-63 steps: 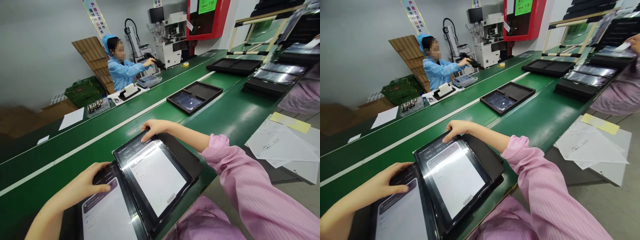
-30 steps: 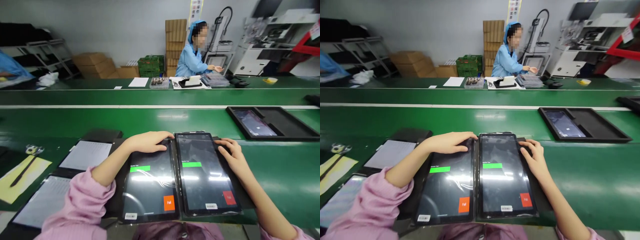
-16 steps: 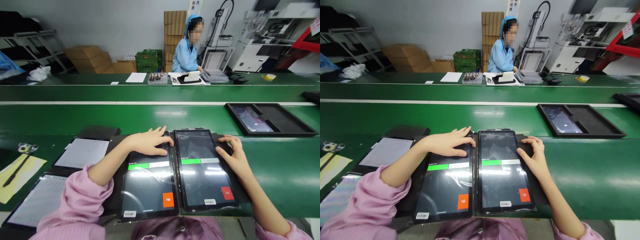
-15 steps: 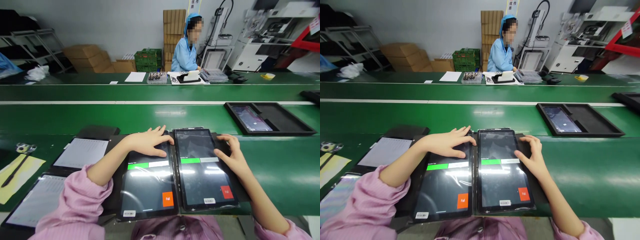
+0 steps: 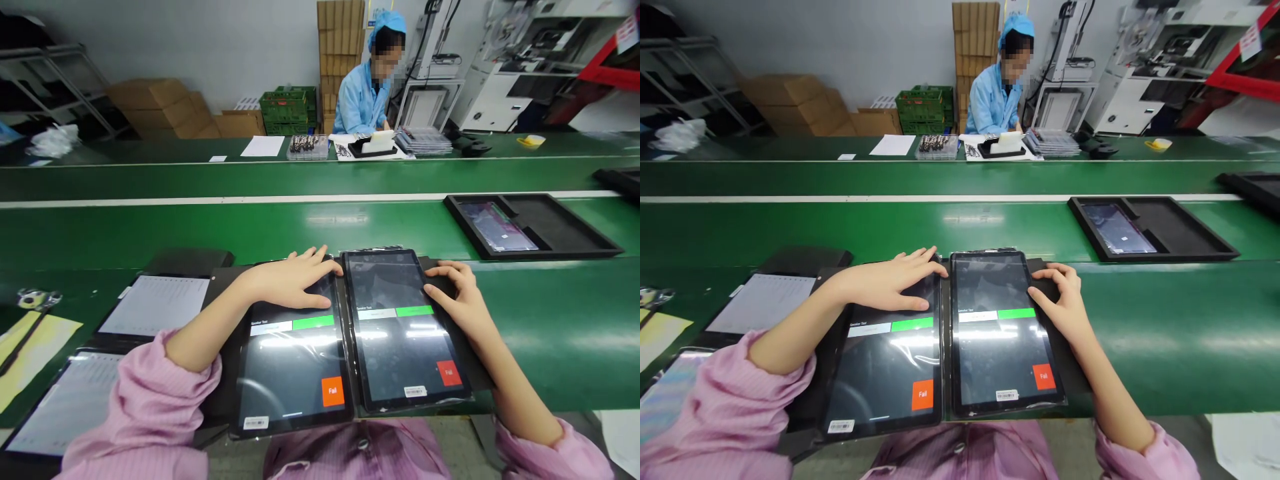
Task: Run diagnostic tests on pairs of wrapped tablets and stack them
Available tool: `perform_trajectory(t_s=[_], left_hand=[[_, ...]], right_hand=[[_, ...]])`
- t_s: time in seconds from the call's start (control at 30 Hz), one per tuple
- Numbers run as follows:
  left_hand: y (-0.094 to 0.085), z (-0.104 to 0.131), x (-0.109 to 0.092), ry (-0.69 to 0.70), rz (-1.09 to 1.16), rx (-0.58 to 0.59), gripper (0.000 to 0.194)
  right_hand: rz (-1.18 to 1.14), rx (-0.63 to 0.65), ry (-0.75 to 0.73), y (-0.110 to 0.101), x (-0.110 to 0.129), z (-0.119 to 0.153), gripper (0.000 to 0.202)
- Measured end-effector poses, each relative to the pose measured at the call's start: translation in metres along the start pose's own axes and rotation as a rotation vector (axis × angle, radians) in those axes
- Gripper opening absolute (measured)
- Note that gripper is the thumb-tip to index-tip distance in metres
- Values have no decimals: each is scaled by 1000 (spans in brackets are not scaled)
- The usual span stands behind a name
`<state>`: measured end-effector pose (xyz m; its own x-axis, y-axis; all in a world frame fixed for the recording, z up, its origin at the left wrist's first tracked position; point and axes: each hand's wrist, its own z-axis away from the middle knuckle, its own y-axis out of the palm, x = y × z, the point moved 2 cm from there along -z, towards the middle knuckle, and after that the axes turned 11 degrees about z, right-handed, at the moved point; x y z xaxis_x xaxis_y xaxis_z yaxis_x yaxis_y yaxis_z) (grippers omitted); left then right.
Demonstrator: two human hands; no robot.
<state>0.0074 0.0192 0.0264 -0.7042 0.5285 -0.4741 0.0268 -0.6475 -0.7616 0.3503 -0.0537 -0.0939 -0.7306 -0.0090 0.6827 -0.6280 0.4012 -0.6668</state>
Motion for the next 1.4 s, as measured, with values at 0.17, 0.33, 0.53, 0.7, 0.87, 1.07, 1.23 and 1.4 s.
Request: perform_trajectory(t_s=[0.17, 0.33, 0.53, 0.7, 0.87, 1.07, 1.23, 1.4], left_hand=[[0, 1, -4, -14, -20, 15, 42], [1, -1, -7, -2, -29, 27, 36], [4, -7, -4, -28, -5, -21, 35], [1, -6, -1, -33, 25, -51, 37], [1, -8, -3, -20, 13, -76, 38], [3, -9, -1, -16, -33, -100, 41], [-1, -8, 3, 20, 3, -76, 43], [-12, 4, 13, 26, 95, -118, 59]], right_hand=[[25, -4, 21, -1, 1, 2, 43], [-2, 4, 33, -6, 2, 4, 46], [39, 31, 5, -7, 1, 3, 45], [72, 59, 31, -4, -4, 1, 49], [20, 104, 59, -5, -5, 0, 48], [39, 105, 33, -6, -2, 0, 46], [65, 98, 20, -5, -3, 0, 45], [71, 103, 6, -2, -8, -2, 44]])
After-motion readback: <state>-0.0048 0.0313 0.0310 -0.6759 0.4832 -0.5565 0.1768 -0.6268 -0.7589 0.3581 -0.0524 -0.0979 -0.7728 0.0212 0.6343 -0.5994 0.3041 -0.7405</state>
